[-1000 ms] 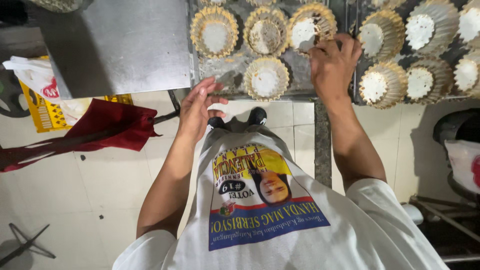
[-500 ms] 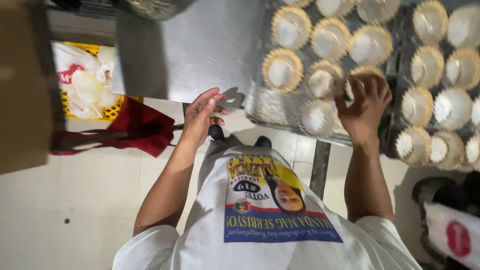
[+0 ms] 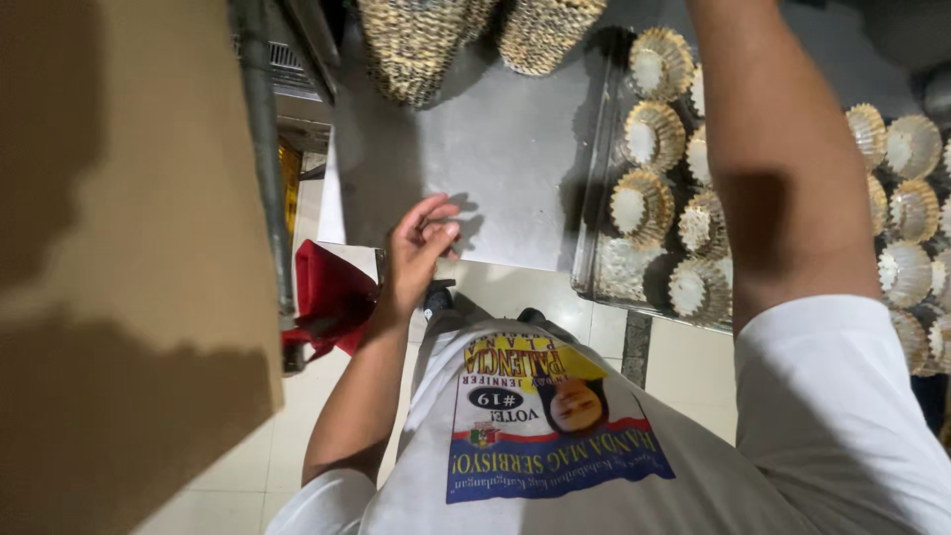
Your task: The person arranges stacks of metallic baking molds onto a metal tray, placing them one by one into rows by hand.
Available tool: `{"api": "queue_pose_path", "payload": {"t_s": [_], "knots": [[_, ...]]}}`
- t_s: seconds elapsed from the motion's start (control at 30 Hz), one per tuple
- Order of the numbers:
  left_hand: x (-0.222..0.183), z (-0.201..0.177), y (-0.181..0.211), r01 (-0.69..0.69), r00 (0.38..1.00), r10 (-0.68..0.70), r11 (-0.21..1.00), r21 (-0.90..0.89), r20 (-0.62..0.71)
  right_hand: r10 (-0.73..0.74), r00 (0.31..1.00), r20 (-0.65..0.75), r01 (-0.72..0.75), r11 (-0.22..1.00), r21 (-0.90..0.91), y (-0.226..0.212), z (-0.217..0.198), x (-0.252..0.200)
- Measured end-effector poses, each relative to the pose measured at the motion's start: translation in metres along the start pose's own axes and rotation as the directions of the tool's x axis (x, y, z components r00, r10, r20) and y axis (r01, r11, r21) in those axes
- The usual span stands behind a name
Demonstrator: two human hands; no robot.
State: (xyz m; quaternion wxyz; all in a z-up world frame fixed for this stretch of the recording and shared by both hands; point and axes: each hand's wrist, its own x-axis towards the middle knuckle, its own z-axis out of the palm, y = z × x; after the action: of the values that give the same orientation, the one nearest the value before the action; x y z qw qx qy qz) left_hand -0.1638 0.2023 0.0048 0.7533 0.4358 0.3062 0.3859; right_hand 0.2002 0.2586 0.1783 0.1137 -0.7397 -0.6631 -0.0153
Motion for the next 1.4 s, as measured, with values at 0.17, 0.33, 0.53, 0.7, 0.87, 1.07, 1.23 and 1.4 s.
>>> {"api": "queue_pose_path", "payload": {"t_s": [0.17, 0.33, 0.53, 0.7, 0.87, 1.07, 1.23, 1.4], "knots": [[-0.015, -0.027, -0.004, 0.001, 0.998, -0.003, 1.0, -0.029, -0.067, -0.002, 0.995, 0.103, 0.005, 0.999, -0.032, -0.04, 0.015, 0.016], [-0.003, -0.022, 0.001, 0.028, 0.999, -0.028, 1.0, 0.007, 0.023, -0.061, 0.995, 0.084, 0.058, 0.997, 0.041, -0.058, 0.031, -0.001], [0.024, 0.024, 0.018, 0.027, 0.971, 0.033, 0.97, -0.243, 0.237, -0.19, 0.98, -0.059, 0.199, 0.945, 0.26, -0.072, 0.018, -0.06], [0.033, 0.061, 0.002, 0.05, 0.942, 0.124, 0.868, -0.493, 0.313, -0.167, 0.97, -0.176, 0.235, 0.828, 0.509, -0.116, 0.036, -0.172], [0.014, 0.073, -0.056, 0.326, 0.904, -0.16, 0.857, -0.398, 0.397, 0.12, 0.976, -0.184, 0.031, 0.754, 0.656, -0.101, 0.043, -0.256], [0.015, 0.032, -0.1, 0.453, 0.877, -0.308, 0.785, -0.423, 0.368, 0.167, 0.979, -0.119, -0.143, 0.972, 0.186, -0.063, 0.044, -0.315], [-0.002, 0.025, -0.099, 0.487, 0.853, -0.323, 0.775, -0.403, 0.409, 0.128, 0.979, -0.156, -0.105, 0.983, 0.148, -0.051, 0.052, -0.323], [-0.057, 0.085, -0.104, 0.51, 0.852, -0.419, 0.799, -0.317, 0.315, -0.147, 0.972, -0.182, 0.197, 0.935, 0.294, -0.057, 0.032, -0.341]]}}
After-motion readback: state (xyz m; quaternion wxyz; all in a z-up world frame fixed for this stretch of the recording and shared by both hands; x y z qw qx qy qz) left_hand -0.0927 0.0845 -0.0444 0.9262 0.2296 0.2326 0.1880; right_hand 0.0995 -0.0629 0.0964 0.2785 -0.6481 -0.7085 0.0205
